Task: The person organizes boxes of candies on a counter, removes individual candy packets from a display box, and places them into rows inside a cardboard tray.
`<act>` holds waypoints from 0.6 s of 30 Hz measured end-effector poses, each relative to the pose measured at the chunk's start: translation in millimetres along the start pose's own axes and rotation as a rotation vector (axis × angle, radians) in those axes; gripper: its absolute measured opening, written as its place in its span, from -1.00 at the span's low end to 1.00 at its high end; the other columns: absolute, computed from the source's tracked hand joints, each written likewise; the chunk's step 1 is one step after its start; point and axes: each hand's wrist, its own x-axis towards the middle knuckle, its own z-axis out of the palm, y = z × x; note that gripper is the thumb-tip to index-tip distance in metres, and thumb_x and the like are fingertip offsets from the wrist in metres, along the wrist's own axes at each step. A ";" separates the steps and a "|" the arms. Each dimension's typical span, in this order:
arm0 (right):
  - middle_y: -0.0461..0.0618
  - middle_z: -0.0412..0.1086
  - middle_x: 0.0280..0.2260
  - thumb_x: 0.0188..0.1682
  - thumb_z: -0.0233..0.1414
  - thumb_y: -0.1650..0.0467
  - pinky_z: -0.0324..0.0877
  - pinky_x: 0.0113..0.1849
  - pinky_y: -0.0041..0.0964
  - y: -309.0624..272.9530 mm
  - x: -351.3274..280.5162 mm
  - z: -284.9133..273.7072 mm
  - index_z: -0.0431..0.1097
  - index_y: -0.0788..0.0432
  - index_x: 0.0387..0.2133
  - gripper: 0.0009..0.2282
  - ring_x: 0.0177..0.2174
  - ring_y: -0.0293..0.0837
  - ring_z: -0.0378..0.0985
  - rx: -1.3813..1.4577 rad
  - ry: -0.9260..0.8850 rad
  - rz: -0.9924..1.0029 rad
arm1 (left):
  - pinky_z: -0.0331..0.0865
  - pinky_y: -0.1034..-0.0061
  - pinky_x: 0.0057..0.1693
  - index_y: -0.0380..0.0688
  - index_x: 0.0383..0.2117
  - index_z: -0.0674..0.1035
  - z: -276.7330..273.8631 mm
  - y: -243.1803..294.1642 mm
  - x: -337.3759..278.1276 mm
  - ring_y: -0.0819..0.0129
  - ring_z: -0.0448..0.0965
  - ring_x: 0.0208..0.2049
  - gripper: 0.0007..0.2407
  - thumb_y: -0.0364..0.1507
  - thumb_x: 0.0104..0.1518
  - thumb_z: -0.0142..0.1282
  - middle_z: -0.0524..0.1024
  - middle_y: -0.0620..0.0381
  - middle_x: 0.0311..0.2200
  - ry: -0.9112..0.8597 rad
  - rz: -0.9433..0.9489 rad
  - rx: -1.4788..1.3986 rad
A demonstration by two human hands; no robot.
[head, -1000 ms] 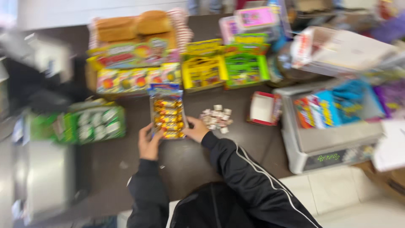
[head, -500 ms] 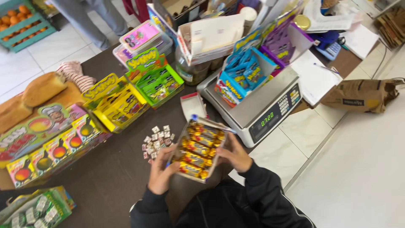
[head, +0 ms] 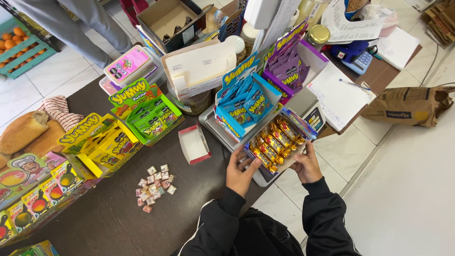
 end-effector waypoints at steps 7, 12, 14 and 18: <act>0.58 0.30 0.45 0.19 0.43 0.38 0.86 0.07 0.28 -75.3 10.2 82.5 0.06 0.04 0.82 -0.07 0.05 0.44 0.80 -0.152 0.164 0.110 | 0.49 -0.40 0.71 -0.34 0.85 0.10 28.1 30.4 10.1 -0.58 0.26 0.75 0.08 -0.07 0.38 0.66 0.17 -0.65 0.74 -0.039 0.022 0.128; 0.69 -0.20 0.78 0.14 0.48 0.30 0.64 0.32 0.50 -127.6 -20.2 130.1 -0.13 0.27 0.88 0.11 0.43 0.68 0.50 -0.198 0.151 0.079 | 0.56 -0.36 0.69 -0.51 0.81 0.11 12.9 -13.3 19.3 -0.61 0.43 0.64 0.06 -0.07 0.44 0.63 0.16 -0.62 0.69 -0.019 0.085 0.181; 0.69 -0.22 0.79 0.14 0.47 0.30 0.60 0.33 0.55 -150.5 -28.4 143.2 -0.13 0.29 0.87 0.10 0.48 0.73 0.40 -0.219 0.141 0.089 | 0.68 -0.23 0.59 -0.41 0.79 0.25 7.8 -28.1 23.6 -0.50 0.58 0.54 -0.02 -0.11 0.41 0.66 0.29 -0.52 0.65 0.023 0.098 0.185; 0.61 -0.03 0.76 0.07 0.55 0.28 0.70 0.25 0.52 -165.3 -36.6 123.0 0.08 0.26 0.82 0.06 0.29 0.63 0.68 -0.461 0.164 0.181 | 0.90 0.04 0.32 -0.21 0.64 0.61 -8.9 -40.2 23.0 -0.19 0.91 0.29 -0.28 -0.20 0.38 0.68 0.57 -0.28 0.52 0.087 0.116 0.242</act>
